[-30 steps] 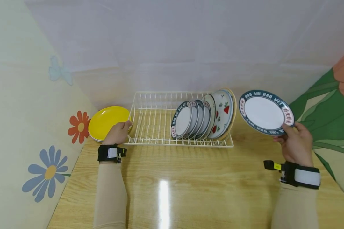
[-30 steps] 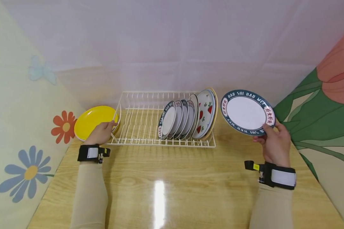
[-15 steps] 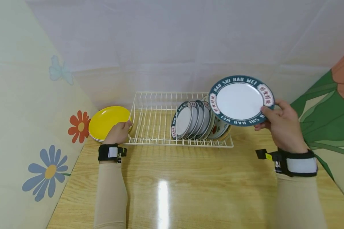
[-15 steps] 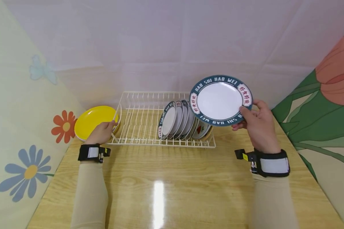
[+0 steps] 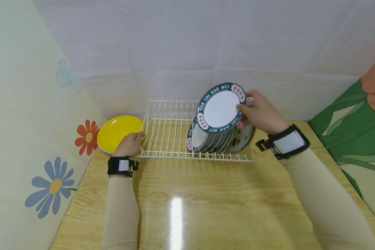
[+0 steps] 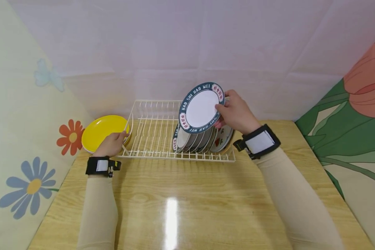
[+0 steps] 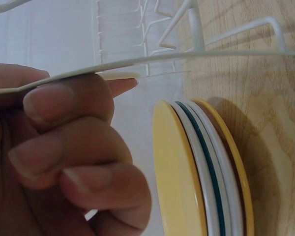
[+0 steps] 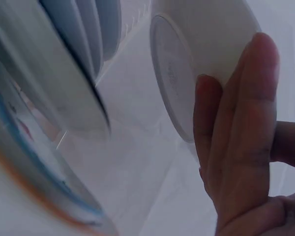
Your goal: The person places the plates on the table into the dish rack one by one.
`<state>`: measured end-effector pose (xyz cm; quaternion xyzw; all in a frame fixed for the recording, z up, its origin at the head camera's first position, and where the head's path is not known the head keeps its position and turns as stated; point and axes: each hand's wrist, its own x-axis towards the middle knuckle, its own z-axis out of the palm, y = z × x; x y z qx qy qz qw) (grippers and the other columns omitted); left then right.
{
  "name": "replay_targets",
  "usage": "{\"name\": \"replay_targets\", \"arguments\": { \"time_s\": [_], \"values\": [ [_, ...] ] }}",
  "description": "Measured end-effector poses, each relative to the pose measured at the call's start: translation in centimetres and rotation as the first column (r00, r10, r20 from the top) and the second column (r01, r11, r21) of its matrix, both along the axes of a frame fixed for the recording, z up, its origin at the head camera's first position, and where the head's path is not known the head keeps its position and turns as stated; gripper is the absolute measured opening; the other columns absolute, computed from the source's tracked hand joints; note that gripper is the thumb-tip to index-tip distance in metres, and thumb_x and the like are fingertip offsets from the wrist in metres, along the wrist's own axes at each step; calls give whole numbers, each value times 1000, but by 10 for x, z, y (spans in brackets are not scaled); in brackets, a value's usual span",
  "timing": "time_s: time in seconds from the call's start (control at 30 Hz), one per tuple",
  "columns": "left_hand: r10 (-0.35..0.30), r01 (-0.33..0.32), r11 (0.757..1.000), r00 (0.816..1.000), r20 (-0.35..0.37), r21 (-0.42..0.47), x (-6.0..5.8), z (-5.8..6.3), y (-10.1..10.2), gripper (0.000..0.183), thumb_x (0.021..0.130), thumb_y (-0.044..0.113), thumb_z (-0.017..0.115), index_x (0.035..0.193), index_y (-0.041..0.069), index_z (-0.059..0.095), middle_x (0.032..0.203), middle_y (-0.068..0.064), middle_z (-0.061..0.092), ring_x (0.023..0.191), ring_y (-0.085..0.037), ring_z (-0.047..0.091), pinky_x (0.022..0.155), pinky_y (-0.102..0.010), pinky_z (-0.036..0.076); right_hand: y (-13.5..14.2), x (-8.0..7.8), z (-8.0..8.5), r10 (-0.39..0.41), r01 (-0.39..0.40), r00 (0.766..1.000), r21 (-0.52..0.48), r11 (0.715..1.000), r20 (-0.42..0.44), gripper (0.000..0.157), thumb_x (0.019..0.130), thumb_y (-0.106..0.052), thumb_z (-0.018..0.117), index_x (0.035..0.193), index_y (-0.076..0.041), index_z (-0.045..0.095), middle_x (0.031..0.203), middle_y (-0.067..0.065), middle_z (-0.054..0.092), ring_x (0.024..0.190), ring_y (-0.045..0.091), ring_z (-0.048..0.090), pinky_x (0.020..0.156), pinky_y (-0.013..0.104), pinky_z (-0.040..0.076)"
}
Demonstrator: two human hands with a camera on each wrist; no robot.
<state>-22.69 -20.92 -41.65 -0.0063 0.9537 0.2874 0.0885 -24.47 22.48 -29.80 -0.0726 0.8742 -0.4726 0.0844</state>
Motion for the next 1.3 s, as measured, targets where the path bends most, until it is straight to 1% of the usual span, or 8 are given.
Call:
{"name": "replay_targets", "arguments": {
  "time_s": [0.07, 0.17, 0.33, 0.53, 0.73, 1.03, 1.23, 1.3],
  "values": [
    [-4, 4, 1000, 1000, -6, -3, 0, 0, 0, 61, 114, 41, 22, 151, 2, 50, 119, -19, 63, 109, -32, 55, 100, -49, 43, -12, -6, 4, 30, -31, 999, 35, 999, 18, 58, 110, -17, 48, 156, 3, 19, 94, 20, 69, 64, 24, 72, 56, 34, 58],
    [-8, 8, 1000, 1000, -12, -5, 0, 1, 0, 60, 114, 41, 22, 152, 2, 49, 120, -20, 63, 109, -32, 55, 99, -49, 43, -32, -14, 9, 69, -73, 997, 116, 991, 32, 55, 110, -17, 47, 155, 5, 22, 100, 24, 68, 64, 25, 73, 56, 36, 58],
    [-8, 8, 1000, 1000, -11, -3, 0, 1, 2, 60, 114, 41, 23, 152, 3, 50, 94, -16, 55, 101, -32, 56, 93, -46, 42, -60, -27, 6, 135, -142, 990, 249, 958, 46, 42, 107, -12, 45, 143, 10, 37, 100, 27, 67, 60, 24, 72, 66, 44, 63],
    [-12, 12, 1000, 1000, -18, 0, 0, 1, 4, 60, 114, 41, 22, 150, 2, 51, 103, -16, 59, 108, -33, 55, 97, -48, 42, -80, -39, -5, 178, -193, 981, 332, 923, 76, 25, 102, -6, 44, 120, 10, 51, 91, 24, 70, 54, 20, 71, 62, 41, 62],
    [6, -6, 1000, 1000, -28, 2, 0, 2, 2, 60, 114, 41, 23, 148, 2, 54, 94, -14, 57, 105, -33, 56, 93, -46, 42, -96, -53, -11, 185, -209, 978, 425, 881, 98, 22, 103, -9, 45, 102, 5, 62, 75, 16, 74, 54, 20, 72, 62, 37, 62],
    [12, -12, 1000, 1000, -16, 10, 3, 2, 1, 61, 114, 42, 22, 150, 3, 52, 90, -12, 54, 98, -31, 56, 90, -44, 42, -126, -67, -30, 136, -169, 985, 499, 850, 101, 21, 97, 1, 47, 106, 8, 64, 74, 16, 74, 44, 14, 65, 47, 29, 55],
    [7, -7, 1000, 1000, -21, 17, 5, 3, 5, 61, 114, 42, 22, 150, 3, 52, 104, -16, 60, 105, -32, 56, 95, -47, 42, -126, -76, -51, 166, -160, 985, 571, 806, 42, 24, 93, 2, 47, 107, 10, 64, 97, 26, 75, 39, 9, 58, 42, 23, 50],
    [1, 0, 1000, 1000, -23, 19, 5, 4, 5, 61, 114, 42, 22, 150, 2, 53, 106, -18, 61, 106, -33, 56, 96, -47, 43, -123, -77, -55, 149, -146, 988, 559, 816, 40, 26, 94, -2, 49, 112, 10, 64, 104, 28, 73, 40, 9, 58, 42, 23, 50]
  ]
}}
